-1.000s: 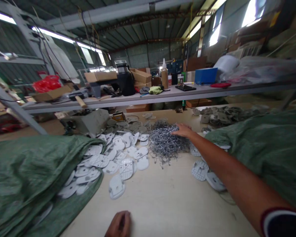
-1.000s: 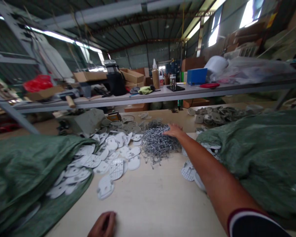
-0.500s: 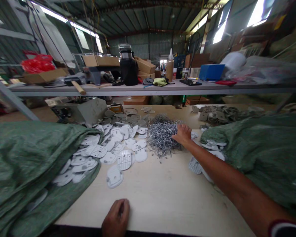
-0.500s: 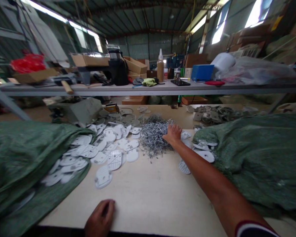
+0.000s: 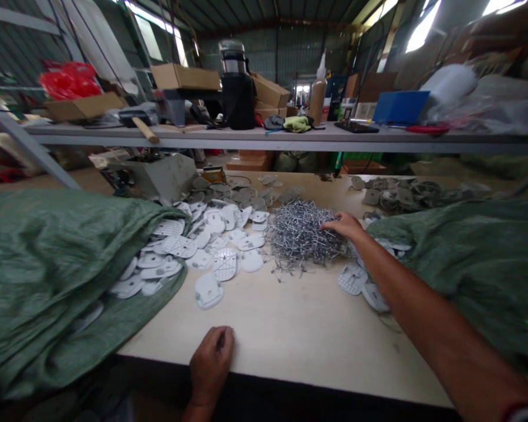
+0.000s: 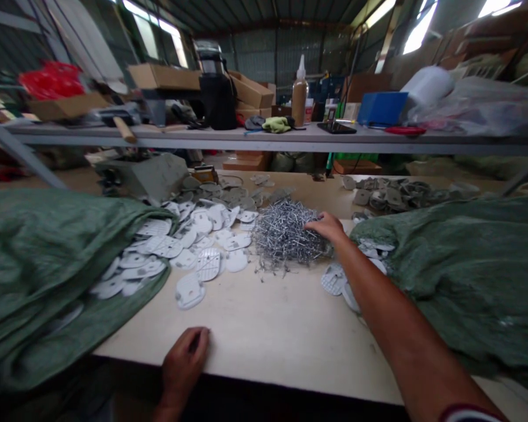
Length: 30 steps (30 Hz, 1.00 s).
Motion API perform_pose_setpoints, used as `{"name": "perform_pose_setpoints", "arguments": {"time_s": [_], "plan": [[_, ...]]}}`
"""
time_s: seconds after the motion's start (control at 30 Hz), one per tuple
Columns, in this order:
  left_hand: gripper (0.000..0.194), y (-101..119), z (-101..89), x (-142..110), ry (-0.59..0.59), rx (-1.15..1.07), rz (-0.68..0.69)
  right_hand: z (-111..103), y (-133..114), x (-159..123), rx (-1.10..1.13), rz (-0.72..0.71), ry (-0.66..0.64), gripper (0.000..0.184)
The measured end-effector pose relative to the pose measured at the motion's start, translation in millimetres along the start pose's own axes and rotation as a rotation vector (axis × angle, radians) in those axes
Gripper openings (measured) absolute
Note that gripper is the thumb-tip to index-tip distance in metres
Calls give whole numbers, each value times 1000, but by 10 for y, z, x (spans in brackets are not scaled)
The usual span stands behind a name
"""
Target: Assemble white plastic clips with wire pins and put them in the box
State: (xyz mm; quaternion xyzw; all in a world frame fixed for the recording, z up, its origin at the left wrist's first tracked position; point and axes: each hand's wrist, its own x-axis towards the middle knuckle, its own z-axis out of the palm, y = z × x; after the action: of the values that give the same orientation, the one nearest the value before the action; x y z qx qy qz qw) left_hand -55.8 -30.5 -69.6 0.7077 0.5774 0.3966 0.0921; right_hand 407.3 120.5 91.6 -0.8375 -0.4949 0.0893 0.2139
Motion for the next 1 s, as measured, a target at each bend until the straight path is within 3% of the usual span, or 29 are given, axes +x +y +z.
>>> {"name": "perform_pose_setpoints", "arguments": {"time_s": [0.07, 0.2, 0.3, 0.37, 0.47, 0.53, 0.67, 0.83, 0.93, 1.0], "plan": [[32, -6, 5, -1, 4, 5, -6, 81, -80, -181, -44, -30, 71, 67], [31, -4, -8, 2, 1, -2, 6, 185, -97, -478, -107, -307, 209, 59], [33, 21, -29, 8, -15, -13, 16, 126, -12, -421, 38, -133, 115, 50], [33, 36, -35, 12, -12, -11, 15, 118, 2, -386, 70, -18, 120, 49], [33, 35, -33, 10, -1, -8, 6, 176, -41, -418, 1, -206, 217, 53], [32, 20, -33, 4, -4, -16, 4, 195, -55, -414, 17, -310, 200, 50], [32, 1, -44, -8, -41, -57, 20, 174, -17, -280, 88, -93, 172, 42], [32, 46, -59, -2, -20, -39, 10, 221, -15, -156, 122, -250, 228, 50], [31, 73, -74, 3, -39, -45, 29, 261, -34, -91, 193, -82, 217, 44], [31, 77, -77, 2, -54, -64, 45, 296, -30, -53, 185, -110, 255, 44]]}}
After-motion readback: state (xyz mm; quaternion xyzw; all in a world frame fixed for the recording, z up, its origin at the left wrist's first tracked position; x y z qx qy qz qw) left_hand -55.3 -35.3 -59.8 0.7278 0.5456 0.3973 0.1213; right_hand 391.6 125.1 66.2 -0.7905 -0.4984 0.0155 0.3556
